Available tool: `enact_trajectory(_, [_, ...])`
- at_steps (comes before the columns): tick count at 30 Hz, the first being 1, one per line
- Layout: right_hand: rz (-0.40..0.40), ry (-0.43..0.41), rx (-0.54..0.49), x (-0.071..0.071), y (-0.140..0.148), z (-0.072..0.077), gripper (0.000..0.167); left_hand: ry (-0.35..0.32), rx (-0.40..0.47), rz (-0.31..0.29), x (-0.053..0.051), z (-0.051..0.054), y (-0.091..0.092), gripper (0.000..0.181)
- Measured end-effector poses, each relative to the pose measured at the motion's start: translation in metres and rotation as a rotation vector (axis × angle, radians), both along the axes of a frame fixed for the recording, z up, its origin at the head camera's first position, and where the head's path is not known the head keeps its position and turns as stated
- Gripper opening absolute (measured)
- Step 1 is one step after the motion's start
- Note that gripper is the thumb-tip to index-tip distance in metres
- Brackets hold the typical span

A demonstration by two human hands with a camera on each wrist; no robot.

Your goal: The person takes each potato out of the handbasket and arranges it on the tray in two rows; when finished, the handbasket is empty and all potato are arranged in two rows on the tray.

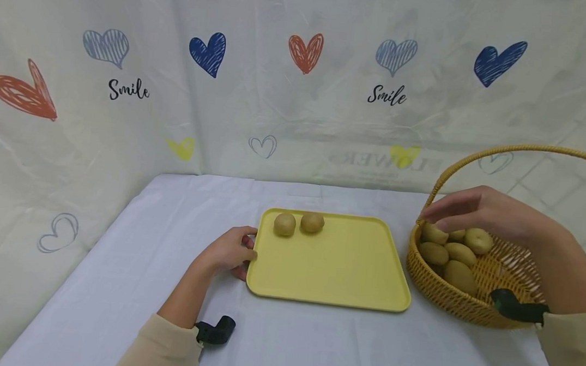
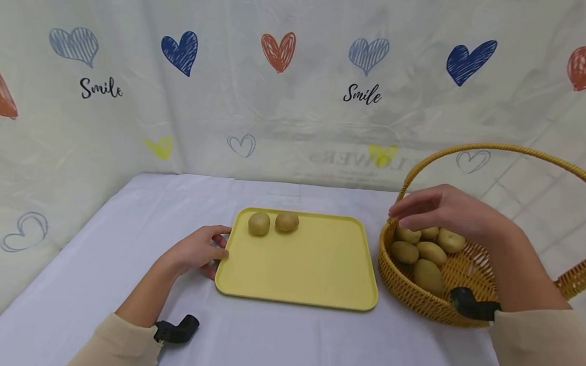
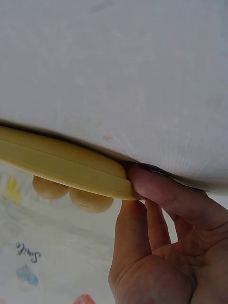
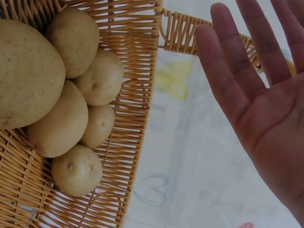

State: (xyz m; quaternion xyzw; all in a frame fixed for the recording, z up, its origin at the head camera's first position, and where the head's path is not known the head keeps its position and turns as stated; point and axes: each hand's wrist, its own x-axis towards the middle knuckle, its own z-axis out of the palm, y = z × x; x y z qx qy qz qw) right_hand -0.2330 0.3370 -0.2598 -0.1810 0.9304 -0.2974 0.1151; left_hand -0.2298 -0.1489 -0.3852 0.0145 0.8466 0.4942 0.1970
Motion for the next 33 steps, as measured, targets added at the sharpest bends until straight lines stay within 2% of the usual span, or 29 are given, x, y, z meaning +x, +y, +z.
enact_trajectory(7, [-0.011,-0.026,0.006,-0.003,0.006,-0.002,0.034,0.005,0.047,-0.002,0.002,0.0,0.001,0.064])
enact_trajectory(14, [0.009,-0.054,-0.055,-0.006,0.012,-0.009,0.036,0.001,0.038,0.003,0.002,0.0,0.001,0.064])
enact_trajectory(21, [-0.014,-0.095,0.003,-0.009,0.024,-0.017,0.038,0.001,0.035,0.001,0.002,0.0,0.001,0.064])
enact_trajectory(24, [0.021,-0.167,-0.008,-0.011,0.031,-0.019,0.037,-0.004,0.036,0.009,0.002,0.0,0.001,0.064])
enact_trajectory(28, [0.06,-0.321,-0.024,-0.014,0.04,-0.022,0.036,-0.004,0.032,0.01,0.002,0.001,0.001,0.064])
enact_trajectory(33, [0.046,-0.443,-0.005,-0.013,0.047,-0.027,0.038,-0.003,0.031,0.004,0.001,0.001,0.0,0.064])
